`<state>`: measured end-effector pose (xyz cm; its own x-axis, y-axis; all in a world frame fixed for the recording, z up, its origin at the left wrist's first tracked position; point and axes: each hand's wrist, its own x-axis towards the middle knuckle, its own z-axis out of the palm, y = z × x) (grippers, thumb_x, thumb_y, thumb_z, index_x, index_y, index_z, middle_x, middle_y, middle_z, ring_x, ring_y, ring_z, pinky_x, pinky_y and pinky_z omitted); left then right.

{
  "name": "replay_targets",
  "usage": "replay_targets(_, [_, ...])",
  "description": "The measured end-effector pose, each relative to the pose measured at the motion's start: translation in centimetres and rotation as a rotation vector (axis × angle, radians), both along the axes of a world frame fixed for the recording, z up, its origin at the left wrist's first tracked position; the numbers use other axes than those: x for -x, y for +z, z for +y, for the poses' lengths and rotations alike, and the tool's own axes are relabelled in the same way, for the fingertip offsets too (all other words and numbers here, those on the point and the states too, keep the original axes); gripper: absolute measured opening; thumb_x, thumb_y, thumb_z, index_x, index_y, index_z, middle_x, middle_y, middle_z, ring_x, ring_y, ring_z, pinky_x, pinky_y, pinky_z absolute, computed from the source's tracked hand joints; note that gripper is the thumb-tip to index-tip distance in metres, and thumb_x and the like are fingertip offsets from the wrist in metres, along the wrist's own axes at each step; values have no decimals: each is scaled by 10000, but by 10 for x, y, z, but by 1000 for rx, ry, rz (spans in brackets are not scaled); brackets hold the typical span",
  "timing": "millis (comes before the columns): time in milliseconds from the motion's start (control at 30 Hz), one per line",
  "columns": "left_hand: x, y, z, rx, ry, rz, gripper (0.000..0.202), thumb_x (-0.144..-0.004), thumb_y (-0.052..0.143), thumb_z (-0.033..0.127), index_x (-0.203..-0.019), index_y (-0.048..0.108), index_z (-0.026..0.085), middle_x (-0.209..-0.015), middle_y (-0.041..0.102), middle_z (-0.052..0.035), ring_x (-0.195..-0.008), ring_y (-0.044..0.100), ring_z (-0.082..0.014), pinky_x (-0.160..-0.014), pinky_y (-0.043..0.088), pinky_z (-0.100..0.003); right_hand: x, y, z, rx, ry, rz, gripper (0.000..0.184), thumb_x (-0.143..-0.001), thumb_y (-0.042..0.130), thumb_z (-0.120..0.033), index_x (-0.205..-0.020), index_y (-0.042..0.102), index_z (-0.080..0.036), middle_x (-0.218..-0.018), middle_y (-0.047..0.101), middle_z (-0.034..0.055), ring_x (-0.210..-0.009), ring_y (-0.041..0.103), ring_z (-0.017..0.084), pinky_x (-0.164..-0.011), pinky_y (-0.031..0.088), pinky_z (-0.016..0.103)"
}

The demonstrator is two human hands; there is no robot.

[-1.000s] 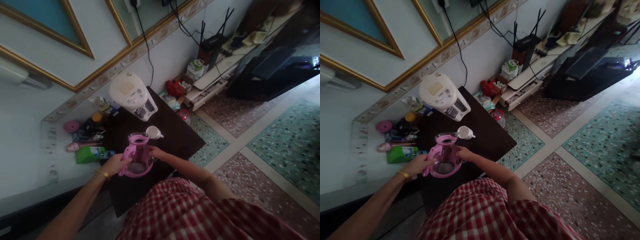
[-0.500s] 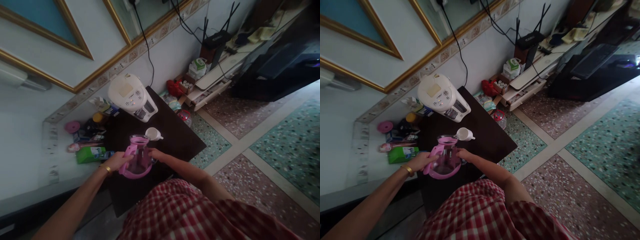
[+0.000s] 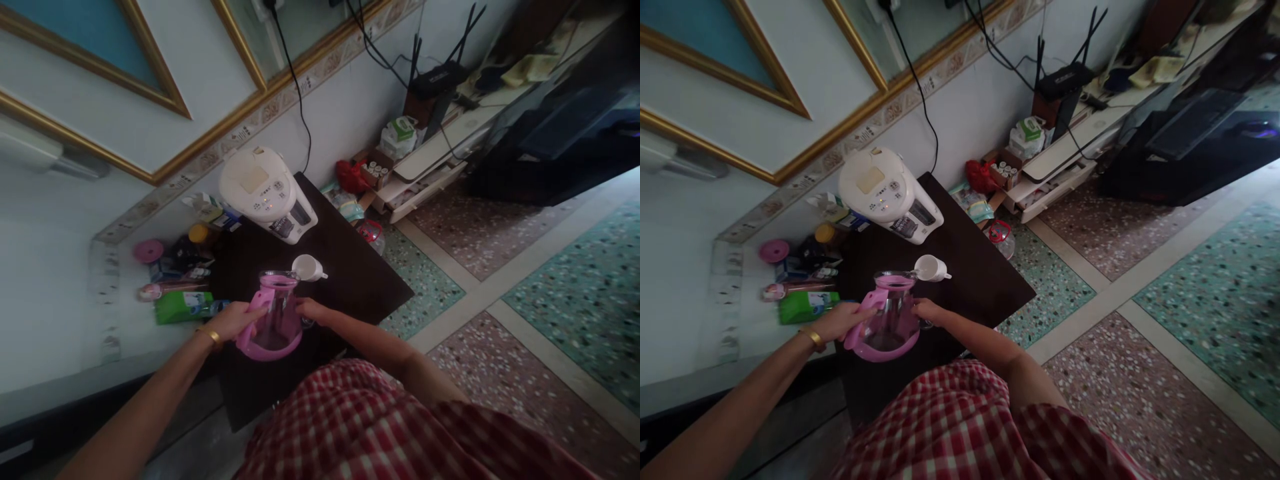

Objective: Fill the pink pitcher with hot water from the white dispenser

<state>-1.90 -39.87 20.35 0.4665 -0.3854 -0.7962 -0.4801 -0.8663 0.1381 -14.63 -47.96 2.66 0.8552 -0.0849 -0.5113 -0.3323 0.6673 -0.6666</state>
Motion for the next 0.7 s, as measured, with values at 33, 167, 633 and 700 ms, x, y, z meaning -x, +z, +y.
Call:
replay_targets(33, [0, 1, 0, -1, -2, -1, 617, -599, 452, 778, -581, 518, 165, -569, 644, -60, -358, 411, -92, -392, 246, -228, -1, -2, 1, 0, 3, -8, 297, -559, 444, -49, -779, 625, -134, -571, 504, -44, -501, 393, 65, -511, 280, 201])
replay_targets(167, [3, 4, 0, -9, 2, -10, 622, -593, 448, 785, -567, 511, 167, -543, 626, -49, -361, 410, -92, -399, 263, -229, -3, -10, 5, -9, 19, -47, 321, -570, 458, -69, -828, 639, -134, -613, 536, -27, -524, 428, 70, -520, 295, 199])
replay_targets(633, [7, 14, -5, 6, 45, 8, 629, -536, 473, 806, -534, 493, 177, -462, 553, -19, -371, 412, -103, -406, 271, -234, -2, 1, 1, -4, 36, -21, 325, -588, 458, -42, -834, 648, -135, -574, 514, -46, -499, 404, 66, -505, 278, 199])
replay_targets(700, [7, 14, -6, 1, 49, 9, 623, -538, 483, 800, -532, 492, 177, -446, 537, -13, -365, 403, -99, -402, 267, -232, -2, 1, 1, 11, 40, -12, 319, -587, 464, -40, -831, 648, -134, -555, 494, -54, -488, 373, 61, -497, 255, 200])
